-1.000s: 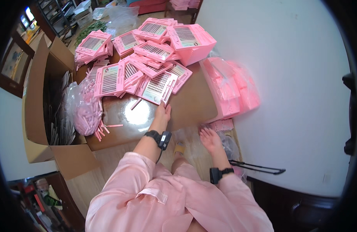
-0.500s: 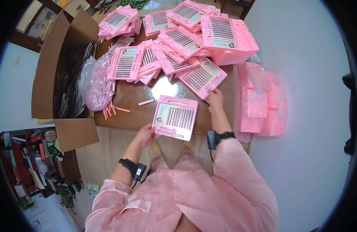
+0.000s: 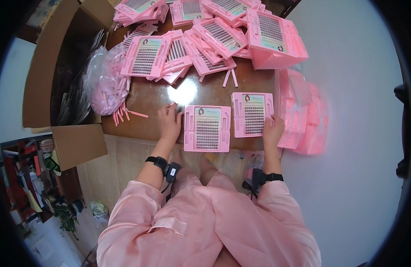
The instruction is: The person assembles pink eyelash kit trays by inserting individual pink sticks into slots on each tray. The person repeatedly picks up trays and sticks, places sticks into the trays, and stacks the completed trays on the table.
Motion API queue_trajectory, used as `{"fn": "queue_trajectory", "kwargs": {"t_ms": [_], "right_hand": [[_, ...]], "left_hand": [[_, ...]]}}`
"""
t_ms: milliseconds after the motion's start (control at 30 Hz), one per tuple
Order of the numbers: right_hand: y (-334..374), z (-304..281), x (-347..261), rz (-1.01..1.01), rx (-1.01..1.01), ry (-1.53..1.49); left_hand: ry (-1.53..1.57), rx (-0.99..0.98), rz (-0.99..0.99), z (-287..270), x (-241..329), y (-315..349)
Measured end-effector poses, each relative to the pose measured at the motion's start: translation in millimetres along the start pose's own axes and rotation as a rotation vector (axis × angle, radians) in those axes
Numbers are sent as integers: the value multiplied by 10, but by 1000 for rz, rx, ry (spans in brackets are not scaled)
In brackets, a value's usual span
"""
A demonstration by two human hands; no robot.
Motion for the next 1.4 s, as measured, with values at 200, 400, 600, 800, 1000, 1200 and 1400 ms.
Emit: {"fn": "queue_trajectory", "kwargs": {"t_ms": [200, 400, 600, 800, 1000, 1200, 1400], "right_hand": [[-480, 804, -1090, -25, -133, -237], [-1181, 1480, -1063, 75, -224, 58], [-688, 1100, -1257, 152, -354, -22], [973, 919, -1956, 1028, -370, -1068], [1272, 694, -2024, 1189, -67, -1426], [1159, 435, -1883, 747, -114, -992], [721, 248, -1354, 585, -156, -875]], "left_hand": [[-137, -22, -22, -194, -515, -222], [5, -302, -81, -252, -685, -405], [105, -555, -46, -179, -680, -471], [245, -666, 49, -69, -482, -386], [221, -754, 42, 120, -224, -215], [533, -936, -189, 209, 129, 21], [46, -989, 31, 95, 400, 104]]}}
Point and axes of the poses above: each hand's wrist, its own y-axis away from the middle knuckle, its own z-axis out of the palm, x = y × z, the point moved 3 cm from there along -y, towards the middle knuckle, and after that the axes turned 14 degrees about -z, right-handed, at the moved point
